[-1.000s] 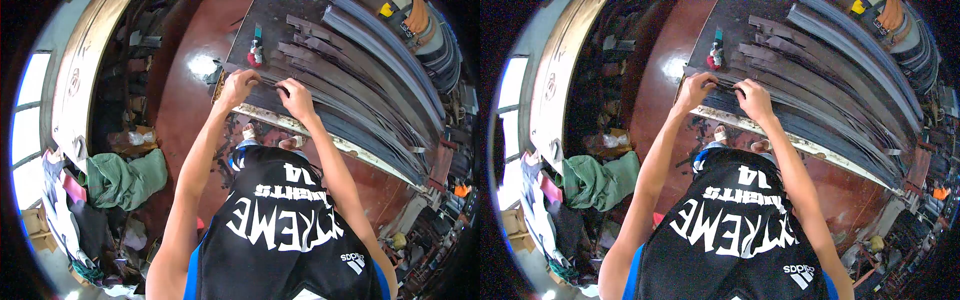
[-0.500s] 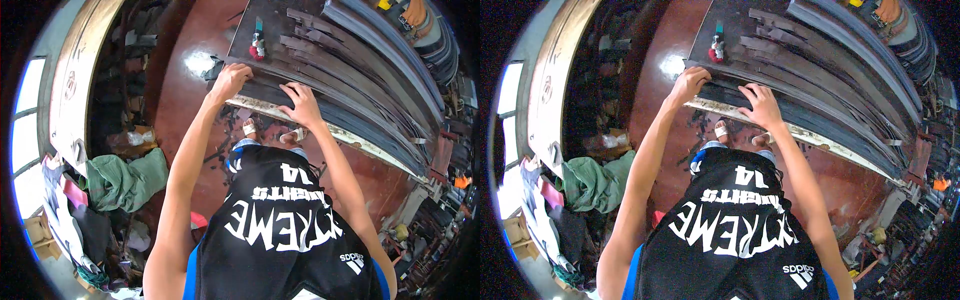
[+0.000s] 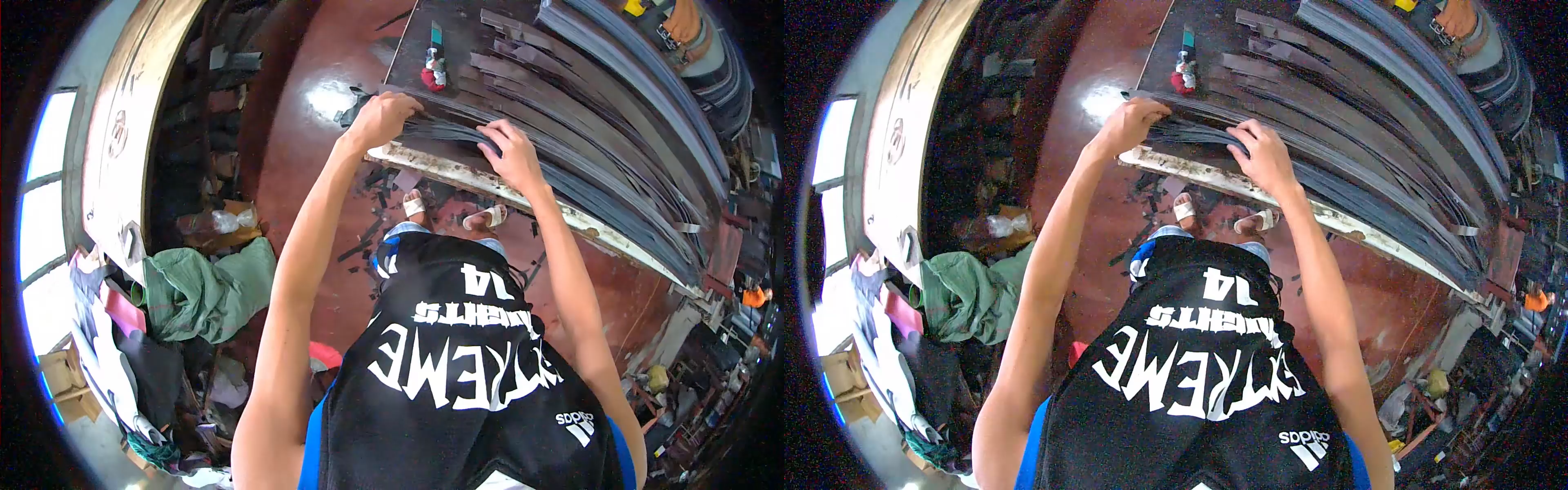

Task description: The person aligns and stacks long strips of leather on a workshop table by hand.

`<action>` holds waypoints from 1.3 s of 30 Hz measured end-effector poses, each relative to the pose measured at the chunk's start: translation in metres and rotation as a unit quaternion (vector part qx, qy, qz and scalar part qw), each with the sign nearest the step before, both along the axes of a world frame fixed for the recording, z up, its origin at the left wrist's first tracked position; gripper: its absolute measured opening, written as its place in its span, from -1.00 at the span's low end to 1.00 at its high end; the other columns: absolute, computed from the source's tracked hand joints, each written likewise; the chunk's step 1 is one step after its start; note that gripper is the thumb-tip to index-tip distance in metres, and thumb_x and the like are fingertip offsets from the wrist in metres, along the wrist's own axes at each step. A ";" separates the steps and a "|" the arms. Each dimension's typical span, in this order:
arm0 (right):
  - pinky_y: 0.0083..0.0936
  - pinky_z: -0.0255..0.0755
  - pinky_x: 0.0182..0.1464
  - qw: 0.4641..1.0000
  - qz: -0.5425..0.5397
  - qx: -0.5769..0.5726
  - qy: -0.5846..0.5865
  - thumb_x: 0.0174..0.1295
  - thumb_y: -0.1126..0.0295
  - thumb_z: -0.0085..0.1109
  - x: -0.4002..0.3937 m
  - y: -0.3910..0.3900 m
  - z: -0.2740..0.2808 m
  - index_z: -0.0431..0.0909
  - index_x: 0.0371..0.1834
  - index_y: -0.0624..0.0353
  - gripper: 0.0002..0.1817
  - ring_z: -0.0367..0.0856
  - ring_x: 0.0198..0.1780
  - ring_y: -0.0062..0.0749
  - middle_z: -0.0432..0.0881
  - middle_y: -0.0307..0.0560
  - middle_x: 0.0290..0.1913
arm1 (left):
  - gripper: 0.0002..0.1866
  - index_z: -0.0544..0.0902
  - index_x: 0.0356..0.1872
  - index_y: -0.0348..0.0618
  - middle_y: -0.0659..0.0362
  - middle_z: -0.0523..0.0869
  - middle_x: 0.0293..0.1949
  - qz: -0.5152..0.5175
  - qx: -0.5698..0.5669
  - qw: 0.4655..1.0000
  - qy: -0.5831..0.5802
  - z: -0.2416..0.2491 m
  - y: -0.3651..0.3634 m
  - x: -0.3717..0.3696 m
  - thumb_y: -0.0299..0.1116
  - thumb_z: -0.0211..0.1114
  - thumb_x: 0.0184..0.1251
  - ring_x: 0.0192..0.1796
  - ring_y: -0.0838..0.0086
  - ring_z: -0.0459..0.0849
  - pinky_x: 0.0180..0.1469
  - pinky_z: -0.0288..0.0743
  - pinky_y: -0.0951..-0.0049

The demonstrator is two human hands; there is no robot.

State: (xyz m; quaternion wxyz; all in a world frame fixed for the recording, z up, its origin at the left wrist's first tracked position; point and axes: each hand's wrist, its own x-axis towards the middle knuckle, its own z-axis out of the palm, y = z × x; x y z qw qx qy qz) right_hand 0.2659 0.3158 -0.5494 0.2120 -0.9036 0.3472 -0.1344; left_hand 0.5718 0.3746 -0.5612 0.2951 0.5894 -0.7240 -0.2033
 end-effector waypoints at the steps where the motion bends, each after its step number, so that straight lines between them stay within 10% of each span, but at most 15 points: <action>1: -0.14 0.48 0.24 1.000 0.002 0.000 -0.001 0.29 0.27 0.38 0.002 0.001 -0.001 0.68 0.23 0.02 -0.57 0.59 0.19 -0.05 0.61 -0.09 0.14 | -0.76 0.76 0.00 -0.21 -0.04 0.80 -0.09 0.002 0.000 1.000 -0.001 0.004 0.002 0.002 -0.59 0.27 0.36 0.01 0.04 0.75 0.09 0.62 0.15; 7: -0.09 0.36 0.31 0.983 -0.051 -0.159 -0.073 0.33 0.31 0.34 0.003 -0.007 -0.024 0.61 0.34 -0.15 -0.52 0.50 0.21 -0.04 0.51 -0.06 0.28 | -0.77 0.76 0.06 -0.21 -0.06 0.82 -0.13 0.257 -0.070 0.961 0.078 -0.004 0.031 0.001 -0.39 0.33 0.48 -0.02 0.13 0.81 0.08 0.62 0.26; 12: -0.09 0.28 0.48 0.979 0.028 -0.202 -0.016 0.37 0.29 0.28 0.000 -0.013 -0.026 0.50 0.50 -0.23 -0.41 0.44 0.42 -0.07 0.40 -0.07 0.52 | -0.42 0.54 0.42 0.02 0.06 0.46 0.48 0.229 -0.113 0.965 0.066 0.007 0.058 -0.050 -0.31 0.42 0.37 0.51 0.08 0.40 0.50 0.26 0.04; 16: -0.08 0.26 0.54 0.981 0.044 -0.186 0.028 0.40 0.20 0.24 -0.001 -0.008 -0.034 0.30 0.62 -0.20 -0.30 0.43 0.49 -0.11 0.30 -0.06 0.61 | -0.35 0.50 0.49 0.19 0.15 0.39 0.57 0.141 -0.098 0.978 -0.118 0.009 0.042 -0.068 -0.21 0.42 0.36 0.59 0.19 0.33 0.58 0.11 -0.08; 27: 0.05 0.17 0.57 0.982 0.002 -0.171 0.084 0.42 -0.02 0.18 -0.063 -0.008 -0.028 0.15 0.69 -0.35 -0.22 0.38 0.51 0.05 0.23 0.10 0.63 | -0.15 0.31 0.61 0.09 0.18 0.29 0.62 0.017 -0.015 0.965 -0.262 -0.008 -0.005 -0.108 -0.09 0.44 0.31 0.66 0.29 0.20 0.65 -0.04 -0.15; 39: 0.01 0.17 0.58 0.978 -0.027 -0.128 0.163 0.24 -0.24 0.26 -0.350 -0.056 -0.011 0.31 0.62 -0.23 -0.12 0.45 0.45 -0.07 0.30 -0.01 0.61 | -0.14 0.35 0.58 -0.02 0.12 0.37 0.57 -0.014 0.071 0.951 -0.302 0.015 -0.010 -0.101 -0.22 0.48 0.23 0.60 0.16 0.29 0.64 0.03 -0.06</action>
